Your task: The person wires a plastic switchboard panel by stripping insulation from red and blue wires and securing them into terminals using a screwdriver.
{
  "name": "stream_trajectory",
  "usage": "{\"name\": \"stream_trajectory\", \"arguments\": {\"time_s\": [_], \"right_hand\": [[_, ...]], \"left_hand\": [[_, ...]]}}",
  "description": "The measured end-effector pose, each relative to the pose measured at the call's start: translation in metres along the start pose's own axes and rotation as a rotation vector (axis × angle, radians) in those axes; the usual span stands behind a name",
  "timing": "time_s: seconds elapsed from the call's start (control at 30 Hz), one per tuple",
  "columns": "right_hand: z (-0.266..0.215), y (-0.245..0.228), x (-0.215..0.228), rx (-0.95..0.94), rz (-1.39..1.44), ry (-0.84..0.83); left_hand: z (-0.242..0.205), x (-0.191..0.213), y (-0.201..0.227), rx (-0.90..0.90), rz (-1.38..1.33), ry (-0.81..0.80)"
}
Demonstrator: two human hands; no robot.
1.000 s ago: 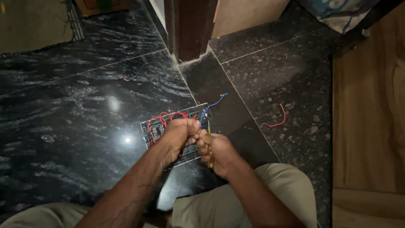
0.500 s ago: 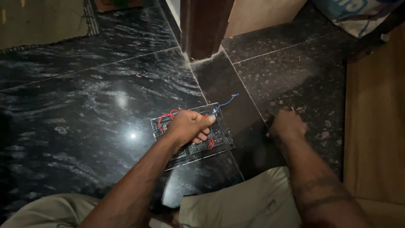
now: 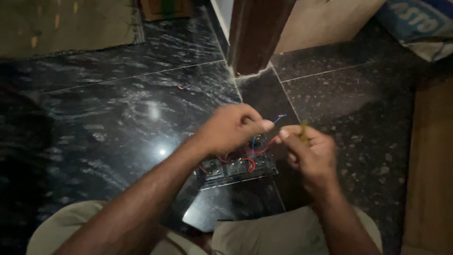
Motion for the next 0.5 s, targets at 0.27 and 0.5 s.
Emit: {"name": "stream_trajectory", "arguments": {"time_s": [0.27, 0.5], "right_hand": [[0.008, 0.001, -0.075, 0.077, -0.101, -0.230], [0.025, 0.026, -0.075, -0.031, -0.167, -0.266]], "left_hand": [[-0.045, -0.055, -0.067, 0.345, -0.509, -0.172], [-0.030, -0.021, -0.032, 0.143, -0.044, -0.278]]}}
Point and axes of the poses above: each hand's wrist, its own z-axis towards the middle knuckle, its own x-axis out of the back of the hand, y = z × x, the point moved 10 cm from there along z, towards the middle knuckle, and after that the axes turned 10 degrees about -y, right-handed, at the moved point
